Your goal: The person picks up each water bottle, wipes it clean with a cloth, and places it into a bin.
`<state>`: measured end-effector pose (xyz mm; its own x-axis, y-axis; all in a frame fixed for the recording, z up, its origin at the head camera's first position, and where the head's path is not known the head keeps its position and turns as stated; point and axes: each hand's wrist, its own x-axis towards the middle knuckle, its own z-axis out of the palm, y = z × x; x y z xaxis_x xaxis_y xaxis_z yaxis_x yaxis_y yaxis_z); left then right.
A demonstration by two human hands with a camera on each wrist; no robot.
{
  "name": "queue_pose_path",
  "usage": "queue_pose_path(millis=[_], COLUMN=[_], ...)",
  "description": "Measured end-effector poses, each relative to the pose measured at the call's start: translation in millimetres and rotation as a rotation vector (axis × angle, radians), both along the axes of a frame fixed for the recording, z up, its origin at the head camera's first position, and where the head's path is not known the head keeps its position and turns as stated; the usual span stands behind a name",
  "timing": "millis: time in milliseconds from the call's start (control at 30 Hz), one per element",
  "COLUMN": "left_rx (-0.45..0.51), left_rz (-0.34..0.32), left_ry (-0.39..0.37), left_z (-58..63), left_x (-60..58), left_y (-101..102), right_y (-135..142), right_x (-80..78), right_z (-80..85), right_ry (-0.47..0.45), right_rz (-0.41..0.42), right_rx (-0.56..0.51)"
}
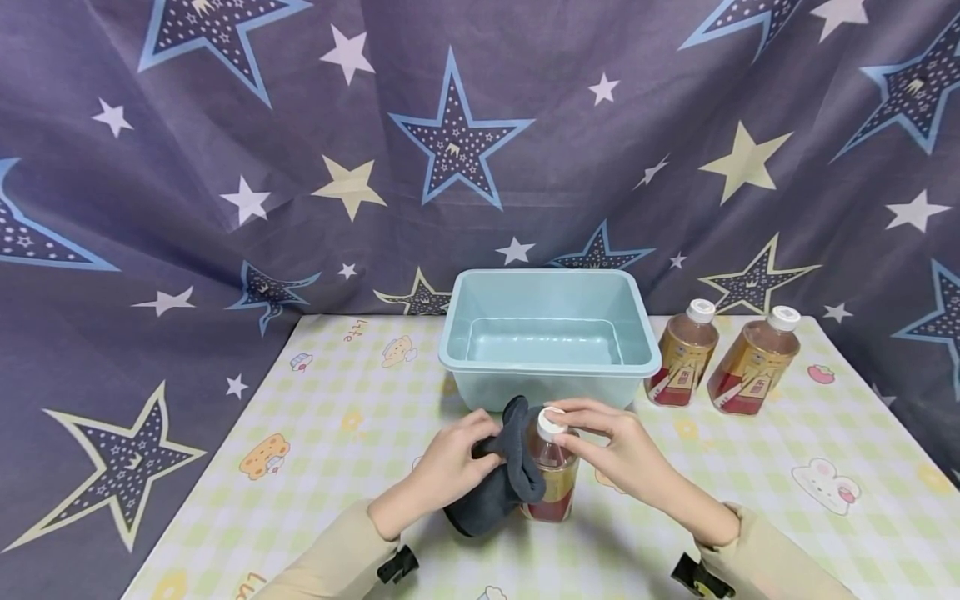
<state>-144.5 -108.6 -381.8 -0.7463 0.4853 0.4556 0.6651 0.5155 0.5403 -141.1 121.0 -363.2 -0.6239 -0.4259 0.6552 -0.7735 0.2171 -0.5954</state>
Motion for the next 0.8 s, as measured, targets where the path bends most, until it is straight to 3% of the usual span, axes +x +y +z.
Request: queue_pose_path(millis=[433, 800], left_rx=[-0.005, -0.089], left_rz=[0.04, 0.096], left_ry=[0.016, -0.095], left_z=[-14.5, -34.8], left_x=[0.7, 1.5], left_y=[1.4, 2.7], right_y=[-0.2, 0.1], right_x=[-1.2, -1.8], right_z=[-2.6, -2.7], right_ry=[0.021, 0.023], right_rz=[-0.007, 0.006], right_rx=[-0.023, -0.027])
